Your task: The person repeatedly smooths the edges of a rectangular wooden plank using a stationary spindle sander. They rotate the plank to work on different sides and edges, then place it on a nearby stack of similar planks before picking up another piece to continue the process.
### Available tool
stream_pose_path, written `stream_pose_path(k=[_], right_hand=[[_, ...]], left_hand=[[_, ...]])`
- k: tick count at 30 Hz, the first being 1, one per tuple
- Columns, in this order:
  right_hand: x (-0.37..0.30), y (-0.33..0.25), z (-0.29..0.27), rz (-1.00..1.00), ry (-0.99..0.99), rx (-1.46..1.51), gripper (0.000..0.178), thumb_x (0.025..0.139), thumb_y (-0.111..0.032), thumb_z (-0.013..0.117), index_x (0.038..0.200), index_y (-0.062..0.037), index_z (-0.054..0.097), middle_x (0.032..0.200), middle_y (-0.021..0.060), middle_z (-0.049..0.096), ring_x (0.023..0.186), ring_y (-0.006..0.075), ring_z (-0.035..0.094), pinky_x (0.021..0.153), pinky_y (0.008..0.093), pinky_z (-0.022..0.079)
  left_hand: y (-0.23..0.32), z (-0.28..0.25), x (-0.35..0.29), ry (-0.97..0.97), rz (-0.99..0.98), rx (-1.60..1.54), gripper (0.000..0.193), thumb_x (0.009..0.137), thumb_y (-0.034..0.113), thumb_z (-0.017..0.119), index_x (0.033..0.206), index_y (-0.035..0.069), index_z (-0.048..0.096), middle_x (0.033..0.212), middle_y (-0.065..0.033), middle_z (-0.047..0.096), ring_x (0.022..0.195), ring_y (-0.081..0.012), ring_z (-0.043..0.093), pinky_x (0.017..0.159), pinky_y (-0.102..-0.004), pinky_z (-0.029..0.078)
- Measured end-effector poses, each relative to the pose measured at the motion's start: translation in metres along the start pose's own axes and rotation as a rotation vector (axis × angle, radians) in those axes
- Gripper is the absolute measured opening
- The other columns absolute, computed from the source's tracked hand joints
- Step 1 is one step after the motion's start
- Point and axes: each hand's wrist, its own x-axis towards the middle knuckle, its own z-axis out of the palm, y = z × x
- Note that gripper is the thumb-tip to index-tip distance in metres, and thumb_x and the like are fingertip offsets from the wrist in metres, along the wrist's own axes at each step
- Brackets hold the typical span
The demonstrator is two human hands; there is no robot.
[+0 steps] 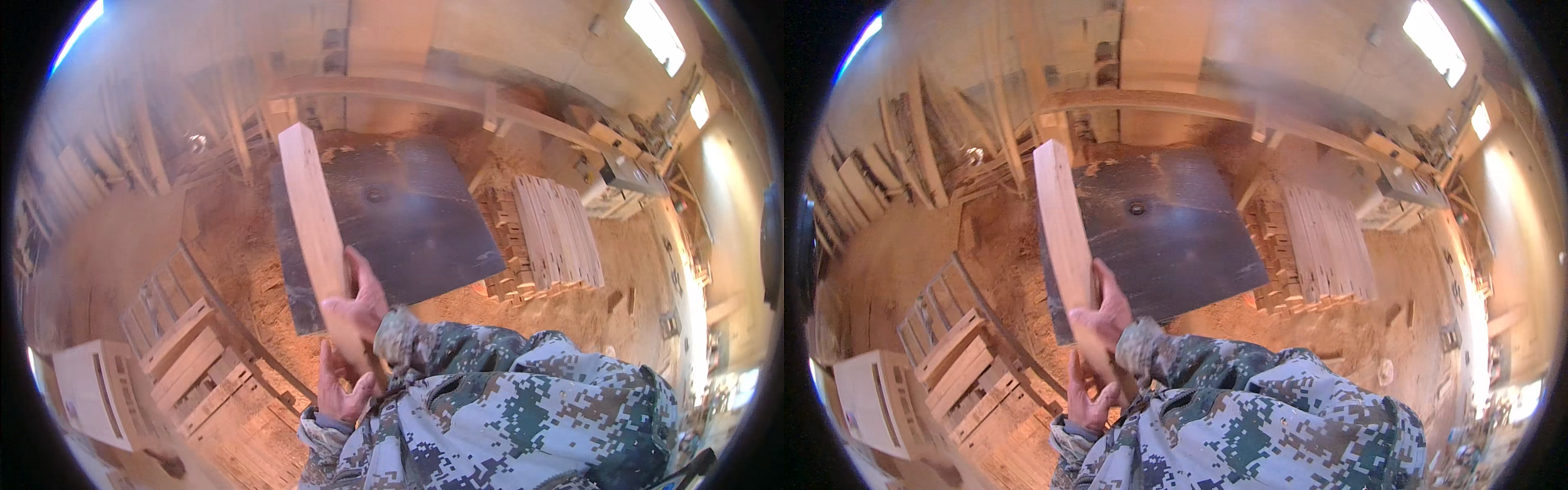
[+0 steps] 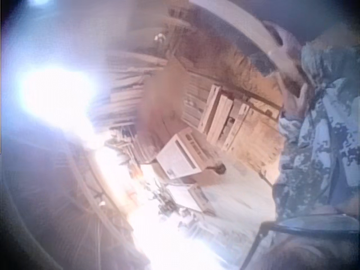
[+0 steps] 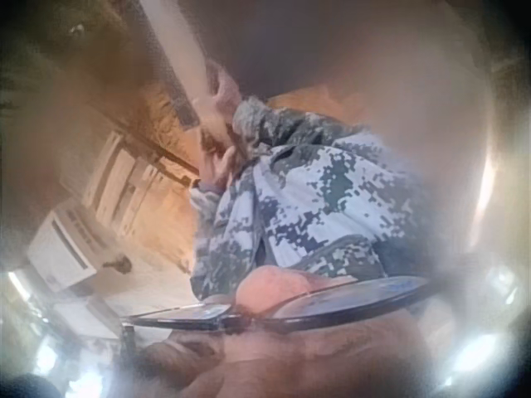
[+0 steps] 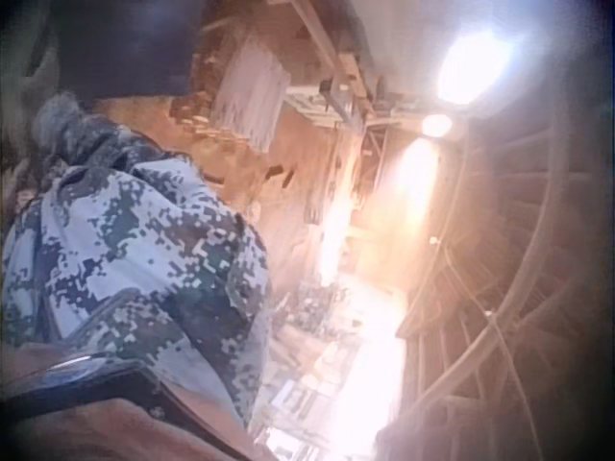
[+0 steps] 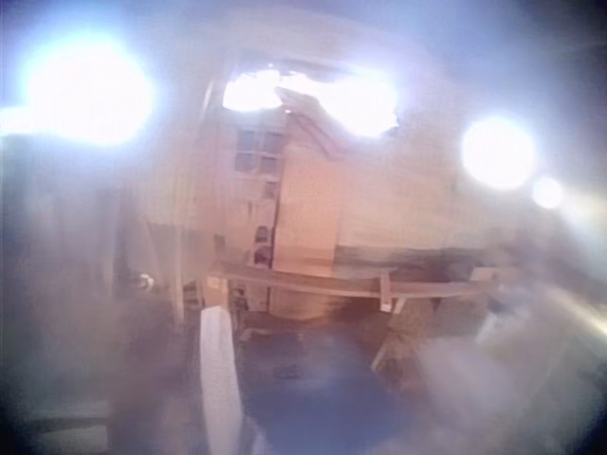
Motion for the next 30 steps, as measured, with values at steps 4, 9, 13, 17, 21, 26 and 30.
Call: stream_pose_path(k=[4, 9, 13, 17, 21, 26, 30], right_hand=[[0.037, -0.007, -0.097, -0.061, 0.002, -0.008, 0.097, 0.077, -0.004, 0.080, 0.164, -0.0026, 0.039, 0.154, 0.0113, 0.056, 0.134, 0.0200, 0.058, 0.113, 0.0331, 0.049], [0.031, 0.005, -0.175, 0.031, 0.047, -0.354, 0.097, 0.079, -0.014, 0.081, 0.166, -0.0107, 0.038, 0.150, 0.0211, 0.059, 0.134, 0.0291, 0.062, 0.114, 0.0370, 0.049], [0.021, 0.027, -0.167, 0.350, -0.166, -1.260, 0.089, 0.086, -0.022, 0.073, 0.166, -0.0195, 0.034, 0.129, 0.0236, 0.065, 0.119, 0.0399, 0.068, 0.104, 0.0483, 0.054], [0.030, 0.047, -0.154, 0.219, -0.175, -1.297, 0.082, 0.090, -0.024, 0.064, 0.166, -0.0242, 0.034, 0.123, 0.0254, 0.065, 0.110, 0.0436, 0.071, 0.097, 0.0543, 0.057], [0.093, 0.045, -0.164, 0.219, -0.183, -1.387, 0.066, 0.090, -0.025, 0.064, 0.152, -0.0100, 0.050, 0.125, 0.0280, 0.066, 0.113, 0.0421, 0.072, 0.096, 0.0509, 0.059], [0.173, -0.009, -0.228, 0.474, 0.061, -1.195, 0.066, 0.085, -0.023, 0.067, 0.150, -0.0176, 0.057, 0.136, 0.0273, 0.065, 0.124, 0.0440, 0.066, 0.108, 0.0482, 0.053], [0.120, -0.009, -0.245, 0.118, 0.236, -1.120, 0.069, 0.088, -0.012, 0.065, 0.154, -0.0228, 0.048, 0.123, 0.0301, 0.067, 0.114, 0.0478, 0.069, 0.100, 0.0560, 0.056]], left_hand=[[-0.024, -0.019, 0.004, 0.078, 0.045, 0.020, 0.091, 0.095, 0.020, 0.077, 0.165, -0.002, 0.024, 0.153, -0.0196, 0.048, 0.132, -0.0298, 0.055, 0.108, -0.0445, 0.049], [-0.093, -0.054, -0.028, 0.079, -0.225, 0.002, 0.081, 0.098, 0.011, 0.072, 0.164, -0.003, 0.026, 0.149, -0.0209, 0.052, 0.121, -0.0260, 0.062, 0.100, -0.0392, 0.055], [-0.109, -0.082, -0.060, 0.067, -0.242, 0.081, 0.084, 0.098, 0.013, 0.075, 0.164, -0.005, 0.026, 0.139, -0.0253, 0.058, 0.104, -0.0206, 0.069, 0.086, -0.0333, 0.059], [-0.089, -0.087, -0.081, 0.116, -0.217, 0.229, 0.080, 0.099, 0.011, 0.073, 0.162, -0.009, 0.028, 0.134, -0.0260, 0.063, 0.105, -0.0215, 0.070, 0.085, -0.0326, 0.059], [-0.066, -0.086, -0.102, 0.196, -0.207, 0.270, 0.074, 0.099, 0.010, 0.071, 0.159, -0.012, 0.032, 0.128, -0.0242, 0.068, 0.103, -0.0212, 0.071, 0.087, -0.0332, 0.059], [-0.079, -0.094, -0.163, 0.261, -0.259, 0.358, 0.066, 0.099, 0.011, 0.071, 0.153, -0.010, 0.041, 0.119, -0.0160, 0.072, 0.097, -0.0167, 0.070, 0.087, -0.0324, 0.057], [-0.113, -0.065, -0.205, 0.446, -0.121, -0.005, 0.064, 0.101, 0.009, 0.070, 0.155, -0.008, 0.040, 0.110, -0.0113, 0.074, 0.087, -0.0121, 0.066, 0.080, -0.0280, 0.054]])
